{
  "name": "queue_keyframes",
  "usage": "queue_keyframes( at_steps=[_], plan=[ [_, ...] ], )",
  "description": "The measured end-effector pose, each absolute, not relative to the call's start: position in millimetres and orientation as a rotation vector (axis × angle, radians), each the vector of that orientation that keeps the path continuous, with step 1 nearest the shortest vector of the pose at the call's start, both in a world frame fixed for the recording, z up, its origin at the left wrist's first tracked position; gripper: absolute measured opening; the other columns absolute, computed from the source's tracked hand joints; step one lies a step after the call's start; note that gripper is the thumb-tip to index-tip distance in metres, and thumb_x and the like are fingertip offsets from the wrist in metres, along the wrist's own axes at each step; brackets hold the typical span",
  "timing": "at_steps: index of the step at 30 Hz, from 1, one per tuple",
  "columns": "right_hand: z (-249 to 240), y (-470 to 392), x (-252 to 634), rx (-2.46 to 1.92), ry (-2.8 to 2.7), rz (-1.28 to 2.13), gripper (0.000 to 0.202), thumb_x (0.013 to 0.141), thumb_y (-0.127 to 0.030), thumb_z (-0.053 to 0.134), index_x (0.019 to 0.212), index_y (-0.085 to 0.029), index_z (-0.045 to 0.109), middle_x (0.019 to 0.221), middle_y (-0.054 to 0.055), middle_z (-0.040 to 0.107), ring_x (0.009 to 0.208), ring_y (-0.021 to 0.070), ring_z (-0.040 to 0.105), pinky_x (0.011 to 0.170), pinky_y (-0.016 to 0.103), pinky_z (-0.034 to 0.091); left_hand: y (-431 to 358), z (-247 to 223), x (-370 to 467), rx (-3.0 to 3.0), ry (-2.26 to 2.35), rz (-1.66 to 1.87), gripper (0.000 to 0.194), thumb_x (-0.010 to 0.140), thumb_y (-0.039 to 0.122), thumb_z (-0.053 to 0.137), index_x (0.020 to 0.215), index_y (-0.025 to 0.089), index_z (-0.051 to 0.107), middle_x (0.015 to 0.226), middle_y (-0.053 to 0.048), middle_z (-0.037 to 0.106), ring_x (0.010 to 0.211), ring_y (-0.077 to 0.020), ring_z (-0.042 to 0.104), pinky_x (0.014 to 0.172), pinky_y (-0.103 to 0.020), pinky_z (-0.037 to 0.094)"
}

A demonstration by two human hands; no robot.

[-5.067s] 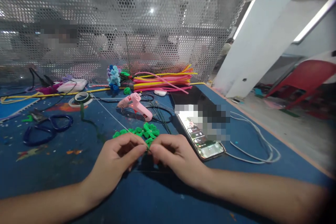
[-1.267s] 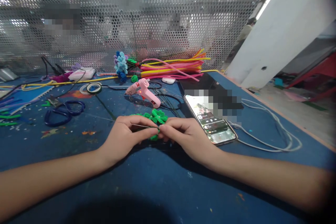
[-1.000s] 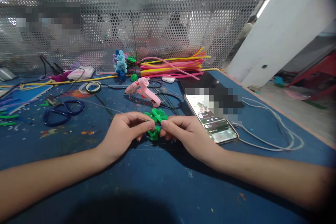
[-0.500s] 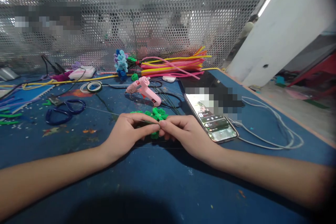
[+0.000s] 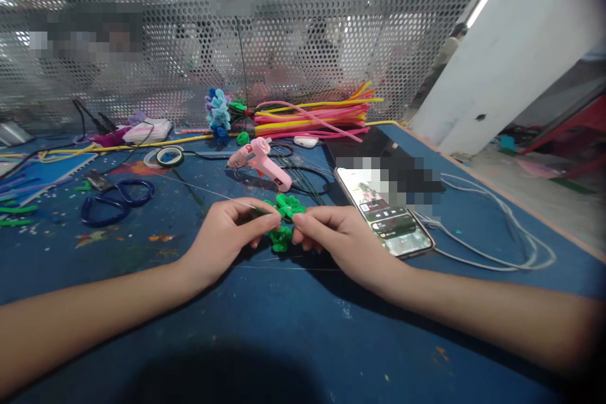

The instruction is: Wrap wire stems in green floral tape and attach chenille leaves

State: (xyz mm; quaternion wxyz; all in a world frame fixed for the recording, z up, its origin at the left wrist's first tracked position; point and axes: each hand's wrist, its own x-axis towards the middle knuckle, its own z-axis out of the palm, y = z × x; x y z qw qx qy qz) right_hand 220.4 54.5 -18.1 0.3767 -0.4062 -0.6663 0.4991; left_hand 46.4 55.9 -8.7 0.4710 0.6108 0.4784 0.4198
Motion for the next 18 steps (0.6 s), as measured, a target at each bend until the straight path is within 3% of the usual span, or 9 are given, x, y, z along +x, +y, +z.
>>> queue_keyframes(
  at_steps=[5, 9, 18],
  plan=[
    [-16.4, 53.5, 217.3, -1.01, -1.711, 1.294, 0.031, 0.082, -0.036, 0.05, 0.06, -0.015, 0.06, 0.053, -0.002, 0.053, 0.049, 0.0059, 0.044, 0.047, 0.02, 0.033, 53.8, -6.0, 49.5, 1.538, 1.062, 0.937, 0.012, 0.068, 0.027, 0.067, 0.075, 0.017, 0.068, 0.063, 0.0, 0.065, 0.053, -0.0091, 0.052, 0.051, -0.02, 0.04],
    [-15.8, 52.7, 217.3, -1.003, -1.74, 1.287, 0.031, 0.082, -0.036, 0.049, 0.061, -0.015, 0.06, 0.054, -0.002, 0.054, 0.05, 0.006, 0.045, 0.048, 0.02, 0.033, 52.6, -4.9, 50.5, 1.562, 1.133, 0.926, 0.014, 0.07, 0.03, 0.065, 0.069, 0.016, 0.068, 0.055, 0.001, 0.062, 0.045, -0.0064, 0.042, 0.043, -0.019, 0.032],
    [-17.8, 54.8, 218.9, -1.045, -1.73, 1.273, 0.034, 0.083, -0.038, 0.048, 0.062, -0.015, 0.061, 0.054, -0.002, 0.053, 0.049, 0.006, 0.043, 0.047, 0.02, 0.032, 56.1, -7.5, 47.5, 1.487, 1.155, 0.973, 0.014, 0.07, 0.03, 0.065, 0.067, 0.016, 0.067, 0.051, 0.003, 0.057, 0.043, -0.0055, 0.039, 0.041, -0.019, 0.03]
  ],
)
